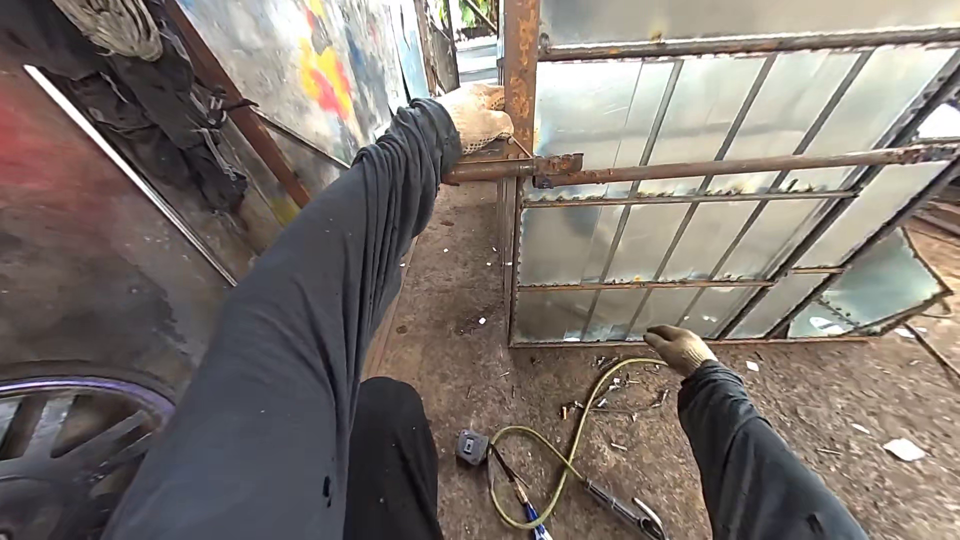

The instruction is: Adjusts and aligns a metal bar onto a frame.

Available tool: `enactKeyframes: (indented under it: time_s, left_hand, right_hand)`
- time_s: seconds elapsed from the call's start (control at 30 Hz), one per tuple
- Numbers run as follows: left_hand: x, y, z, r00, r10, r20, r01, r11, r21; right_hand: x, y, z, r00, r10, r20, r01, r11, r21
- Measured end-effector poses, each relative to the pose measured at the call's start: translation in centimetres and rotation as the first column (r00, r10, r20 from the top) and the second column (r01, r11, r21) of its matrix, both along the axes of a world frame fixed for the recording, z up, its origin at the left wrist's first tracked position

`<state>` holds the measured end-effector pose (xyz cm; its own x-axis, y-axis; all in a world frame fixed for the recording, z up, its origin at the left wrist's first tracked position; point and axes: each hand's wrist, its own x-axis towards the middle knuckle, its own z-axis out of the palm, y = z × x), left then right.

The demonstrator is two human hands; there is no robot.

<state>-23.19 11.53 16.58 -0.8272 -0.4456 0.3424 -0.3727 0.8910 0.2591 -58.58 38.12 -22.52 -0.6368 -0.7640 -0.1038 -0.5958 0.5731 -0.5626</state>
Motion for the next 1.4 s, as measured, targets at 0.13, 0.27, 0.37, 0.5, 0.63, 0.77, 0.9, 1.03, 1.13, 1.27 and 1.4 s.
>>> enactKeyframes:
  time_s: [0.13, 0.27, 0.37, 0.5, 0.63, 0.77, 0.9, 1.03, 1.13, 1.27, 1.4]
  left_hand:
    - [0.0, 0.0, -0.4, 0.996, 0.081, 0.04, -0.076, 0.992, -0.105]
    - [0.3, 0.3, -1.0, 0.984, 0.154, 0.094, -0.124, 0.954, -0.274]
    - [0.6, 0.6, -1.4, 0.985, 0.142, 0.094, -0.096, 0.92, -0.38]
    - [0.5, 0.4, -2.3, 0.987, 0.151, 0.053, -0.105, 0.865, -0.491]
    - [0.5, 0.8, -2.6, 0.981, 0.187, 0.052, -0.129, 0.828, -0.546]
    - [0.1, 0.6, -2.5, 0.966, 0.245, 0.08, -0.166, 0.829, -0.533]
    - [-0.2, 0.7, -2.2, 0.957, 0.273, 0.094, -0.187, 0.835, -0.518]
    - [-0.3, 1.4, -2.1, 0.938, 0.326, 0.12, -0.221, 0.827, -0.517]
    - [-0.4, 1.3, -2.2, 0.933, 0.34, 0.115, -0.232, 0.817, -0.529]
    - [-0.3, 1.0, -2.1, 0.946, 0.306, 0.108, -0.2, 0.812, -0.548]
    - [-0.2, 1.3, -2.1, 0.941, 0.316, 0.117, -0.205, 0.812, -0.547]
  right_hand:
    - [0.2, -0.3, 6.0, 0.996, -0.019, -0.086, 0.001, 0.979, -0.205]
    - [1.2, 0.8, 13.3, 0.916, -0.146, -0.373, -0.113, 0.8, -0.589]
    - [1.3, 1.3, 19.0, 0.789, -0.326, -0.52, -0.178, 0.689, -0.702]
    - [0.9, 0.6, 27.0, 0.677, -0.305, -0.67, -0.16, 0.827, -0.539]
    - [-2.1, -1.0, 29.5, 0.64, -0.1, -0.762, -0.112, 0.969, -0.222]
    - [-3.8, -1.5, 28.1, 0.628, 0.014, -0.778, -0.098, 0.993, -0.061]
    - [-4.2, -1.1, 30.1, 0.629, -0.04, -0.776, -0.097, 0.987, -0.13]
    - [-2.9, -0.5, 32.1, 0.623, -0.242, -0.744, -0.056, 0.935, -0.351]
    - [-3.1, -1.1, 29.9, 0.631, -0.186, -0.753, -0.049, 0.96, -0.277]
    - [-4.4, -1.9, 29.5, 0.691, 0.003, -0.723, -0.015, 1.0, -0.011]
    - [-3.7, -1.7, 29.3, 0.703, -0.014, -0.712, -0.001, 1.0, -0.021]
